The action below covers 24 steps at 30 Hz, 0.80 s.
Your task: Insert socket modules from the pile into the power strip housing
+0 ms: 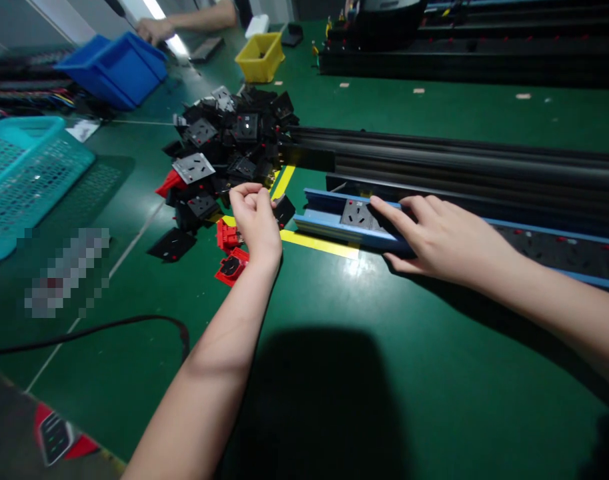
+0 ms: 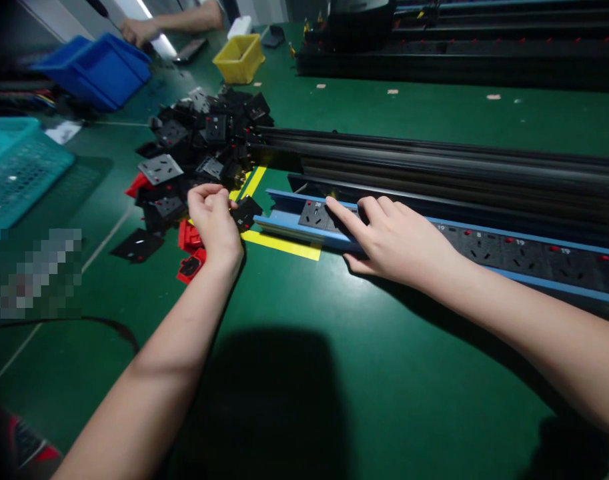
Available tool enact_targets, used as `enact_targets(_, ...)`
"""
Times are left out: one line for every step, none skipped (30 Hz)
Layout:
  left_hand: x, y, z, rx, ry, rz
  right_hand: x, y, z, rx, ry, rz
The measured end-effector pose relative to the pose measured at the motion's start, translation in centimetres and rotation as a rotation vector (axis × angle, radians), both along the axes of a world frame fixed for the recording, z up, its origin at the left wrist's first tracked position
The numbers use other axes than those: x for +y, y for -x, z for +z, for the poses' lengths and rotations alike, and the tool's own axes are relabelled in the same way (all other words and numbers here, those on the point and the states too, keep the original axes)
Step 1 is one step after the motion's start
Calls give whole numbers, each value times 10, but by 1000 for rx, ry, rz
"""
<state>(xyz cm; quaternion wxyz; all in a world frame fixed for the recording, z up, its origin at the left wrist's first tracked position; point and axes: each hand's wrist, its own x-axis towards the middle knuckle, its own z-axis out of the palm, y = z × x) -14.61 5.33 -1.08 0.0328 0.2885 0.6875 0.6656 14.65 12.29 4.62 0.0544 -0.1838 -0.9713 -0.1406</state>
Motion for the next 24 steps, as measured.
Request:
enact_targets(0, 0, -1, 13, 2, -9, 0, 0, 0, 1, -2, 2)
enact_targets(0, 0, -2, 28, 5, -19, 0, 0, 0, 0, -3, 2)
enact_targets(0, 0, -3, 47, 10, -27, 0, 0, 0, -2, -5, 2)
enact_targets(1, -1, -4, 69, 19, -31, 0, 0, 0, -5, -4, 1)
enact_targets(1, -1, -4, 96, 28, -32, 0, 0, 0, -7, -1, -2)
enact_targets(1, -1, -5, 125, 36, -29, 0, 0, 0, -6, 5, -3)
enact_targets(0, -2, -5, 156, 45, -27, 0, 0, 0, -2, 14, -4)
enact_targets(0, -2, -5, 186, 54, -23, 0, 0, 0, 4, 23, -5)
enact_targets(0, -2, -6, 213, 67, -18, 0, 0, 0, 8, 30, -5)
enact_targets(-1, -2, -6, 237, 83, -9, 0, 0, 0, 11, 32, -4)
enact_targets(-1, -2, -6, 256, 101, 2, 0, 0, 0, 10, 29, -1)
enact_targets(-2, -1, -6, 268, 119, 14, 0, 0, 0, 5, 21, 1)
enact_targets(-3, -1, -6, 273, 130, 28, 0, 0, 0, -1, 11, 2)
enact_targets(-3, 0, -6, 269, 133, 42, 0, 0, 0, -6, 3, 2)
enact_targets(-4, 0, -5, 257, 129, 54, 0, 0, 0, -10, -2, 0)
enact_targets(-4, 0, -5, 240, 121, 65, 0, 0, 0, -13, -4, -4)
enact_targets(-5, 0, -4, 220, 109, 73, -1, 0, 0, -16, -5, -9)
enact_targets(-5, 0, -3, 200, 94, 79, -1, 0, 1, -19, -6, -12)
enact_targets(-6, -1, -2, 183, 80, 83, -1, 0, 1, -22, -5, -14)
enact_targets(-6, -1, 0, 170, 65, 85, -1, 0, 1, -24, -4, -15)
enact_targets(-7, -2, 1, 162, 51, 84, -2, 0, 1, -25, -2, -16)
enact_targets(-7, -3, 2, 158, 39, 83, -2, 0, 1, -27, 1, -16)
enact_targets(-8, -4, 3, 156, 29, 83, -2, 0, 1, -28, 5, -17)
enact_targets(-8, -4, 4, 153, 21, 85, -2, 0, 2, -27, 7, -17)
